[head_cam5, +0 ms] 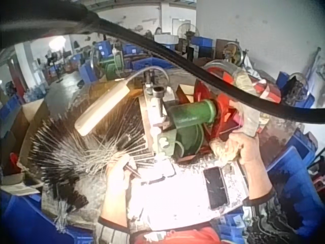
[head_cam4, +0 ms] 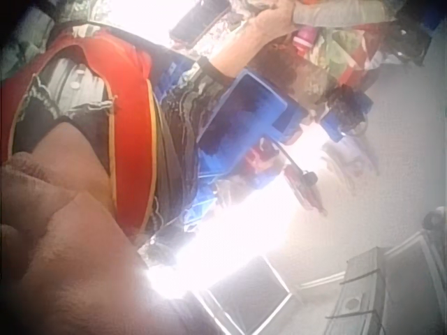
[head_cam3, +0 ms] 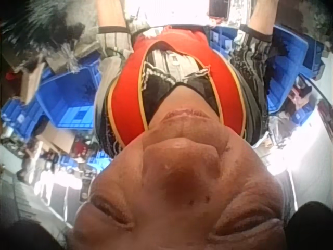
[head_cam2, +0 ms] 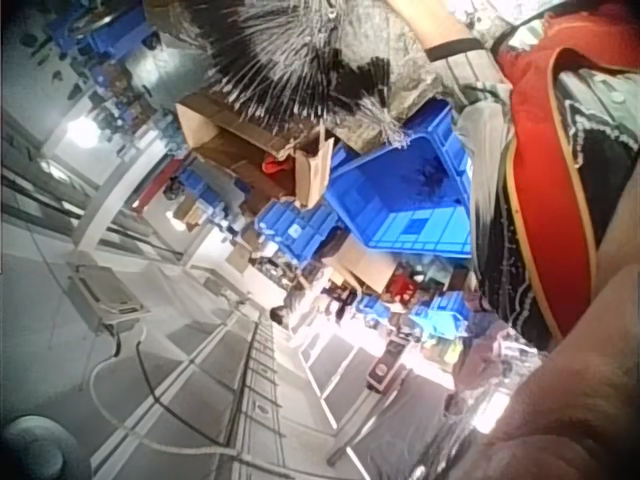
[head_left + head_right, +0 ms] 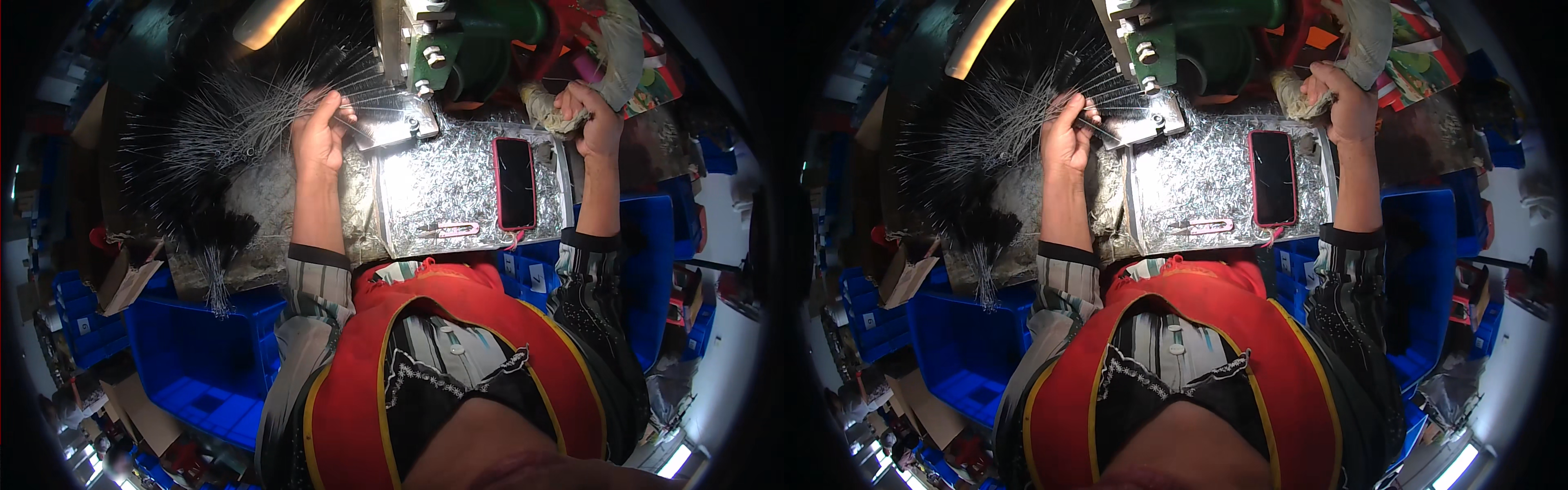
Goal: Sorting long bristles and processing them through an industrial machine on a workbench.
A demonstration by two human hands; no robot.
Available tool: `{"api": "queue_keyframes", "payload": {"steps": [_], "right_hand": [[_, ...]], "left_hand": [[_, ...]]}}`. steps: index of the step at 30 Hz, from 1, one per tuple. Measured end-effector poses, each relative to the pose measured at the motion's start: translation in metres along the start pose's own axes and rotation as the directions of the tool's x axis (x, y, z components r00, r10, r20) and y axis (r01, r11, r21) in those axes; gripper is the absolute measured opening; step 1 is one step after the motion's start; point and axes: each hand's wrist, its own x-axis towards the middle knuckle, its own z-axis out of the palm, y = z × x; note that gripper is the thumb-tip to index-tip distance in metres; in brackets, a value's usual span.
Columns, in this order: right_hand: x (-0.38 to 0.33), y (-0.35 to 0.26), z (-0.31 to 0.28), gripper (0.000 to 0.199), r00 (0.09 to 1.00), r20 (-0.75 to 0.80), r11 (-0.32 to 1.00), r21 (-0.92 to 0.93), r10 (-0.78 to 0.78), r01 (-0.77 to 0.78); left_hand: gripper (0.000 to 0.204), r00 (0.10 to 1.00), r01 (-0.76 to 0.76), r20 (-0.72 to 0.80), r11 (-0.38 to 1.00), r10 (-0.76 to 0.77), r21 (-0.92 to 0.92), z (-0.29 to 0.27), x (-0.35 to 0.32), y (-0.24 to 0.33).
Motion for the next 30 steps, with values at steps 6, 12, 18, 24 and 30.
{"api": "queue_keyframes", "payload": {"steps": [6, 12, 18, 24, 30], "right_hand": [[-0.001, -0.005, 0.003, 0.020, 1.000, -0.003, 0.999, -0.034, -0.007, 0.007], [-0.006, -0.010, 0.015, 0.032, 0.999, -0.045, 0.994, -0.111, 0.000, -0.005], [0.001, -0.028, 0.017, 0.034, 0.991, -0.052, 0.979, -0.159, 0.122, -0.129], [0.000, -0.002, 0.005, 0.022, 0.997, -0.011, 0.996, -0.049, -0.077, 0.076], [-0.005, 0.027, 0.002, 0.016, 0.956, 0.022, 0.953, -0.073, -0.292, 0.293]], "left_hand": [[0.015, 0.997, -0.029, -0.074, 1.000, 0.030, 0.012, 0.003, -0.001, -0.008], [0.017, 0.993, -0.036, -0.112, 0.999, 0.036, 0.004, 0.007, -0.003, -0.008], [0.018, 0.990, -0.053, -0.134, 0.999, 0.051, -0.012, 0.004, -0.004, -0.008], [0.012, 0.989, -0.077, -0.127, 0.997, 0.080, 0.028, 0.008, -0.005, -0.008], [0.015, 0.993, -0.105, -0.053, 0.994, 0.106, 0.029, 0.014, -0.008, -0.007]]}}
